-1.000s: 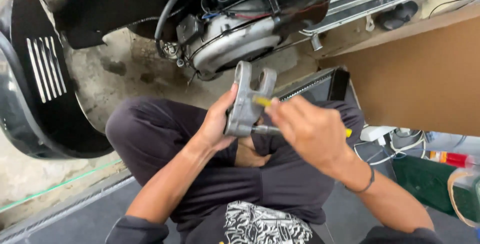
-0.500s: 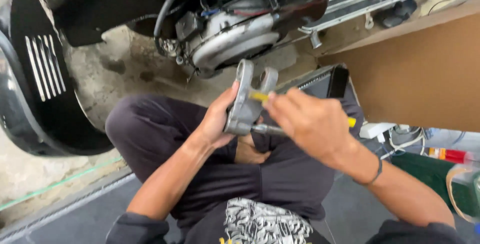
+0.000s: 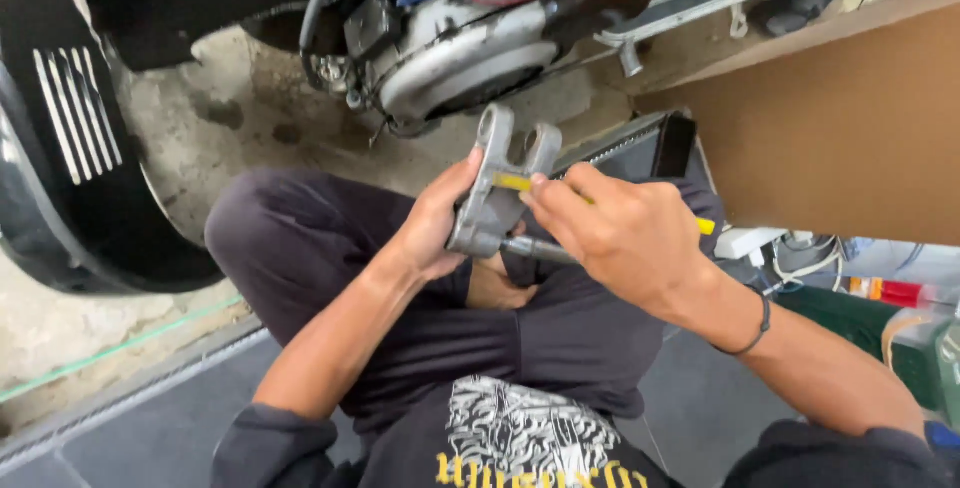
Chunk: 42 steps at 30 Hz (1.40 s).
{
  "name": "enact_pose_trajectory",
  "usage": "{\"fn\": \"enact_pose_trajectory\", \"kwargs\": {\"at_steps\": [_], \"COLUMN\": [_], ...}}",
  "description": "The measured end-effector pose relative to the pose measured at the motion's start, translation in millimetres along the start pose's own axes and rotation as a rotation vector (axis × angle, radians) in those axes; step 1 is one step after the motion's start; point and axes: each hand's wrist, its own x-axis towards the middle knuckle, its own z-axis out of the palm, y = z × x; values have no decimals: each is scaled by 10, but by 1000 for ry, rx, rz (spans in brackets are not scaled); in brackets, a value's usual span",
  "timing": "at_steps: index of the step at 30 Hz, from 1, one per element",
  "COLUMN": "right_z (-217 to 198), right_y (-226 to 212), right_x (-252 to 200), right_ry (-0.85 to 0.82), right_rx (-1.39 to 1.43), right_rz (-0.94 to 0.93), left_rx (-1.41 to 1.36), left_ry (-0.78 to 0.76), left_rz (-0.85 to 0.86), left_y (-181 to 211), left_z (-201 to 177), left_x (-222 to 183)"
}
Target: Cleaning a metal motorcycle component by scraping off residue with a small hand tool.
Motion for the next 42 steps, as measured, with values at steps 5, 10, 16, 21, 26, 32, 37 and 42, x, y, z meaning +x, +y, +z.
{"fn": "enact_pose_trajectory", "kwargs": {"at_steps": [5, 10, 16, 21, 26, 32, 37, 42], "right_z": [-15, -112, -91, 52, -11, -77, 15, -35], "right_y": [-27, -148, -160, 94, 28, -167, -297, -401], "right_x": [-20, -9, -94, -32, -113, -208, -215, -232], "right_ry": [-48, -70, -71, -45, -52, -24, -21, -25], "right_rx": [67, 108, 40, -79, -104, 70, 229, 236], "right_rz": [-12, -29, 3, 37, 72, 127, 131, 48], "left_rx": [44, 88, 42, 50, 92, 79, 115, 100], "left_ry": [19, 5, 19, 7, -164, -145, 55, 143], "left_rz": [7, 1, -20, 32, 74, 61, -36, -25], "left_y": [35, -98, -104, 40, 71, -28, 62, 23], "left_z": [-5, -189, -60, 72, 68, 62, 182, 199], "left_x": [20, 127, -39, -122, -134, -189, -198, -166]}}
